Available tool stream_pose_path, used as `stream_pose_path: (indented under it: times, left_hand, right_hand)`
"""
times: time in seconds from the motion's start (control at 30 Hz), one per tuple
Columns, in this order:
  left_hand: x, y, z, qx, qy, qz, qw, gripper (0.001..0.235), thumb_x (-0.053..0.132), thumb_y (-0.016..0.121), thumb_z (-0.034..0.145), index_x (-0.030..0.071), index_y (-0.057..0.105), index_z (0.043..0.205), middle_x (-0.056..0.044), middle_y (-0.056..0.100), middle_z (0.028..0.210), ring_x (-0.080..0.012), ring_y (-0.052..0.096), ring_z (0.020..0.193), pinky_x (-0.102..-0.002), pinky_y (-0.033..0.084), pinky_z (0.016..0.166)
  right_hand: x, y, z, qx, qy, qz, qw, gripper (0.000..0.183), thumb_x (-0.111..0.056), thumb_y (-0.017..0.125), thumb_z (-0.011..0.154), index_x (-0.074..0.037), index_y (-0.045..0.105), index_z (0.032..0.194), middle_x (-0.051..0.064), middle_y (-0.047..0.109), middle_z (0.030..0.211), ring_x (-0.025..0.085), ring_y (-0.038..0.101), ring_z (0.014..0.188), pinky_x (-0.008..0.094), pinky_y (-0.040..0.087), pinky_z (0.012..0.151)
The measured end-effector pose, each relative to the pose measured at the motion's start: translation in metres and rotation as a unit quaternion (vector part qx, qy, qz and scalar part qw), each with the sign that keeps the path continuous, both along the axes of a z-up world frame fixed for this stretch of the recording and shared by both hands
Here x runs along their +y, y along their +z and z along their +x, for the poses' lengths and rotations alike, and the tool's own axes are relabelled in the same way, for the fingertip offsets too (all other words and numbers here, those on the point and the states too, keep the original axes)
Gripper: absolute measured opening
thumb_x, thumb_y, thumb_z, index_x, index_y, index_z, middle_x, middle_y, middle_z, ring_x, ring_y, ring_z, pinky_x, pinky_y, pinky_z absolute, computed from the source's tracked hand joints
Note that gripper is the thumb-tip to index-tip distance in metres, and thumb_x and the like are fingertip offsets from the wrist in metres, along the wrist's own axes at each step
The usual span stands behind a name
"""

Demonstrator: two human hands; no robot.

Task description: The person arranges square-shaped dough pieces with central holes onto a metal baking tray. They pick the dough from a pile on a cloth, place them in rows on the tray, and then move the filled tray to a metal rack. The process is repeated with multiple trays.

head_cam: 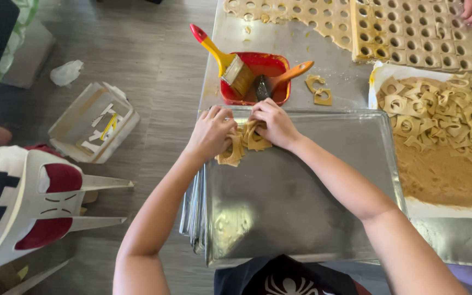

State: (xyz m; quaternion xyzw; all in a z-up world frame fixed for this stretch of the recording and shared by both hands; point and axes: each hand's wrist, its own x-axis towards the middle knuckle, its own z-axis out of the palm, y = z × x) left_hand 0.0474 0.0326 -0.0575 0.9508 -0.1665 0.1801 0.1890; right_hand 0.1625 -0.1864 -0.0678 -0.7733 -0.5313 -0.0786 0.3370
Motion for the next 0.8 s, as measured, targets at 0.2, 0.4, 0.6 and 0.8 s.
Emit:
stream_pose_path:
  times: [0.2, 0.4, 0.6, 0.8]
  left_hand:
    - [-0.007, 0.004, -0.007, 0.036, 0.026, 0.041, 0.998, 0.032, 0.02, 0.081, 0.062, 0.008, 0.07, 0.089, -0.01, 0.061, 0.113, -0.0302, 0.05, 0.118, -0.047, 0.039, 0.094]
    - [-0.008, 0.051, -0.059, -0.068, -0.113, -0.028, 0.991, 0.032, 0.013, 0.078, 0.067, 0.008, 0.062, 0.094, -0.008, 0.063, 0.104, -0.0307, 0.061, 0.111, -0.045, 0.049, 0.098]
    - [-0.027, 0.066, -0.12, -0.035, -0.056, -0.119, 0.991, 0.035, 0.012, 0.078, 0.072, 0.008, 0.063, 0.104, -0.006, 0.067, 0.097, -0.0271, 0.069, 0.083, -0.039, 0.056, 0.067]
    - [-0.035, 0.026, -0.087, -0.027, 0.054, -0.052, 0.997, 0.032, 0.005, 0.075, 0.07, 0.01, 0.067, 0.101, -0.009, 0.067, 0.098, -0.0292, 0.066, 0.09, -0.041, 0.054, 0.069]
  right_hand:
    - [-0.001, 0.007, -0.017, 0.058, 0.0, -0.023, 0.998, 0.034, 0.006, 0.075, 0.066, -0.002, 0.069, 0.098, 0.008, 0.061, 0.109, 0.029, 0.058, 0.108, 0.037, 0.049, 0.098]
    - [-0.04, 0.06, -0.062, 0.055, 0.06, 0.004, 0.997, 0.03, 0.004, 0.077, 0.071, -0.004, 0.063, 0.096, 0.007, 0.063, 0.106, 0.027, 0.062, 0.107, 0.037, 0.05, 0.095]
    - [-0.074, 0.073, -0.094, 0.206, 0.094, -0.011, 0.974, 0.032, 0.007, 0.075, 0.072, -0.004, 0.066, 0.1, 0.006, 0.069, 0.102, 0.021, 0.07, 0.096, 0.032, 0.055, 0.085]
    - [-0.04, 0.018, -0.084, 0.142, -0.031, -0.016, 0.989, 0.034, 0.01, 0.072, 0.069, -0.001, 0.067, 0.101, 0.01, 0.069, 0.107, 0.024, 0.065, 0.093, 0.033, 0.054, 0.081]
